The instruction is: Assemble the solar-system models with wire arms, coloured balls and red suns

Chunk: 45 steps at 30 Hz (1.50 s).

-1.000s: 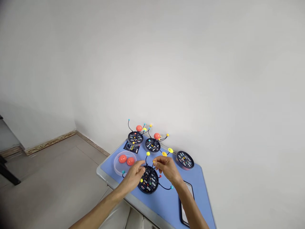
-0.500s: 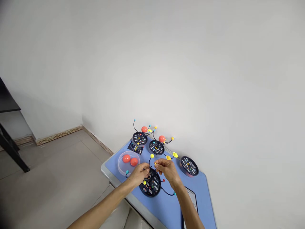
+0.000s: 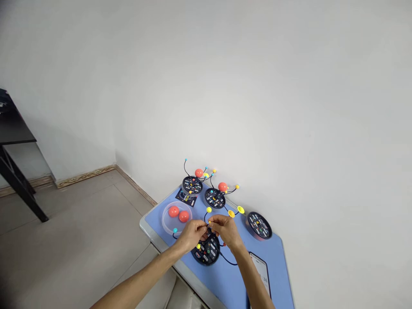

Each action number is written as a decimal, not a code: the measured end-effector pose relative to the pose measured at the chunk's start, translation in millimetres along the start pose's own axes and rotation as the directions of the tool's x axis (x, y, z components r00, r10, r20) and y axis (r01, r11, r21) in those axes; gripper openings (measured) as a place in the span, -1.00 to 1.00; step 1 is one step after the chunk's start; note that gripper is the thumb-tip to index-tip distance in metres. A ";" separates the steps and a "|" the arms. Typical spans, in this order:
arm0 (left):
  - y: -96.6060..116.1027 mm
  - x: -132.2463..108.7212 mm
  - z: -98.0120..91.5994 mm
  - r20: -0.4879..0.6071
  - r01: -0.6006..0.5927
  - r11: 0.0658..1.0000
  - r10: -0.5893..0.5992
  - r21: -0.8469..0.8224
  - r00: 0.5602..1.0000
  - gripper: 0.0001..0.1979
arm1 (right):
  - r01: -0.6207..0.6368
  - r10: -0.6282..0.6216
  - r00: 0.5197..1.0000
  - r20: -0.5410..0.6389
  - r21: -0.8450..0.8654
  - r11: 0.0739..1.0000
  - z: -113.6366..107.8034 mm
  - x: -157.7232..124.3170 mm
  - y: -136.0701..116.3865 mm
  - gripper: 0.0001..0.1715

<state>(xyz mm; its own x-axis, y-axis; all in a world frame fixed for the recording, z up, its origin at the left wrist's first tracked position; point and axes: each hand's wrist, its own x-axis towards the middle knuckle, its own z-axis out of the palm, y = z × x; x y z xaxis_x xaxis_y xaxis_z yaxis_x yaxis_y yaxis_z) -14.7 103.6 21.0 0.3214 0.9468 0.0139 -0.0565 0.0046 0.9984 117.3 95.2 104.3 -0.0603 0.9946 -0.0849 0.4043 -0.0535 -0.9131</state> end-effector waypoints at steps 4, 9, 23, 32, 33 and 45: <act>-0.4 1.0 1.2 -0.004 -0.017 1.000 0.017 0.000 1.000 -0.82 | 0.004 -0.004 1.000 0.008 -0.068 0.998 1.2 2.2 2.4 -0.77; -1.4 3.1 2.7 -0.013 -0.033 0.999 0.033 -0.001 0.999 -0.80 | 0.033 -0.030 0.999 0.024 -0.160 0.987 2.0 1.8 2.9 -0.77; -2.9 2.8 3.2 -0.035 -0.043 0.999 0.042 -0.022 0.999 -0.77 | 0.310 -0.289 0.950 0.122 -0.504 0.806 2.5 -4.9 -5.1 -0.76; 1.3 -0.9 3.8 -0.044 -0.017 0.999 0.014 -0.051 0.999 -0.78 | 0.334 -0.306 0.940 0.150 -0.575 0.747 4.0 -7.9 -6.1 -0.72; 1.5 -1.2 3.7 -0.043 -0.016 0.999 0.014 -0.051 0.999 -0.78 | 0.320 -0.298 0.945 0.133 -0.566 0.760 3.5 -7.9 -5.8 -0.73; 4.1 -2.8 2.6 -0.028 -0.055 0.998 0.055 -0.004 0.998 -0.74 | 0.089 -0.065 0.995 0.074 -0.390 0.917 -5.0 -0.5 -4.5 -0.77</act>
<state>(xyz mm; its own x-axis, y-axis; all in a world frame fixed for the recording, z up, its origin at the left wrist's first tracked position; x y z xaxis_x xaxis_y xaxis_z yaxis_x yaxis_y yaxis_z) -13.4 100.1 25.2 0.2917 0.9542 0.0669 -0.0774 -0.0462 0.9959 120.0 95.4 110.4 -0.1536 0.9866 -0.0545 0.7208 0.0741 -0.6892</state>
